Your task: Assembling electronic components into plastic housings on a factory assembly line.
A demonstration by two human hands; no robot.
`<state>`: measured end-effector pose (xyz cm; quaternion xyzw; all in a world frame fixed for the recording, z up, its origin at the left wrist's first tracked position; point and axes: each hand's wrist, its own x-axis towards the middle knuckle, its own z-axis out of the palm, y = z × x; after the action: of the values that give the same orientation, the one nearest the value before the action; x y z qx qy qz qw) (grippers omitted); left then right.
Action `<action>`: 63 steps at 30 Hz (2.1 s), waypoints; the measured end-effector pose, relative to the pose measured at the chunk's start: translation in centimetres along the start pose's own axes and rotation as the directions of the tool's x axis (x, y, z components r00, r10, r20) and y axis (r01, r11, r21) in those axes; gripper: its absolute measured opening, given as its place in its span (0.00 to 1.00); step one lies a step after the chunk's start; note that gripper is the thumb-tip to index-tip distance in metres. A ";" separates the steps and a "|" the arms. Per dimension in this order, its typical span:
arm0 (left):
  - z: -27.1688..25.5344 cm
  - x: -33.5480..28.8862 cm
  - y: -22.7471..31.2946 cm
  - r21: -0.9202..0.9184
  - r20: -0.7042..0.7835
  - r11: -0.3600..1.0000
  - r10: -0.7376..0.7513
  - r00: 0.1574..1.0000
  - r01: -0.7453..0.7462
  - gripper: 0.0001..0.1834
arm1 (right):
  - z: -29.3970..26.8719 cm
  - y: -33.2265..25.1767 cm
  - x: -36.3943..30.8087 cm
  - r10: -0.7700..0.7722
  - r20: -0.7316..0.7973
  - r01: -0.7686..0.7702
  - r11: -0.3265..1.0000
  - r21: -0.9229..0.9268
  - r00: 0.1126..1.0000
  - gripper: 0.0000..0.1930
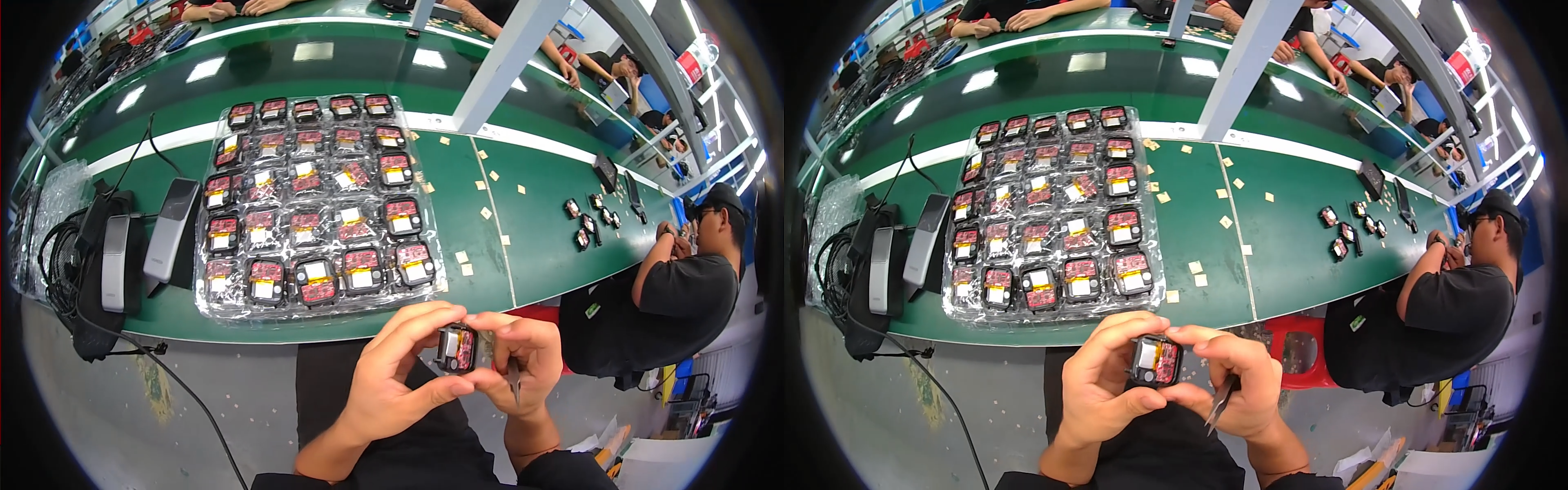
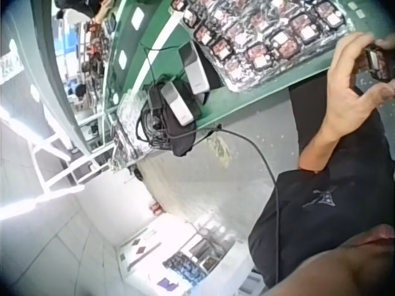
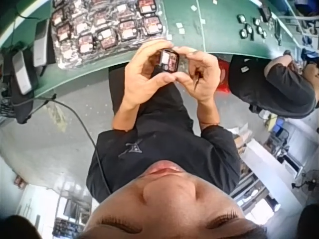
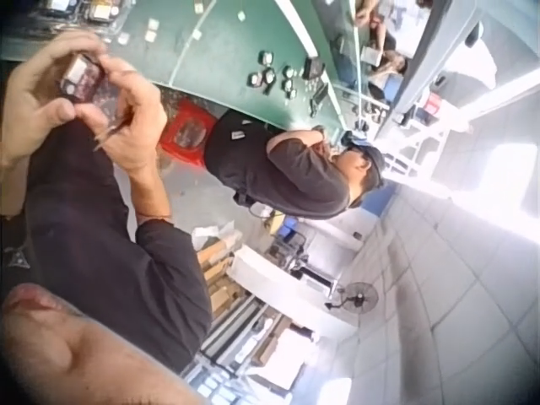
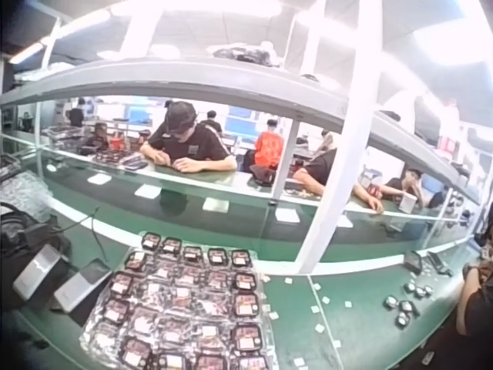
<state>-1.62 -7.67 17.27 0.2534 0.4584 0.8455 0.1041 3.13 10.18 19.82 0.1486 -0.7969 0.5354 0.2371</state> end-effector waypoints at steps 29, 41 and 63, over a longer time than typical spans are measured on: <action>-1.5 -0.3 0.1 -0.175 -0.139 0.984 0.015 0.990 -0.039 0.39 | 2.3 -1.8 2.1 -0.185 0.035 0.176 0.840 -0.514 0.982 0.13; -1.4 -0.2 0.1 -0.156 -0.151 0.986 0.030 0.988 -0.054 0.39 | 2.3 -1.6 1.5 -0.204 0.014 0.176 0.803 -0.569 0.979 0.12; -1.8 -0.2 0.2 -0.179 -0.061 0.983 0.014 0.998 -0.024 0.34 | 2.3 -0.9 1.1 -0.161 -0.009 0.133 0.842 -0.522 0.987 0.11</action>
<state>-2.37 -9.16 16.55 0.2222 0.3805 0.8915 0.1048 2.12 7.68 20.42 0.1257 -0.8916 0.2841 0.3294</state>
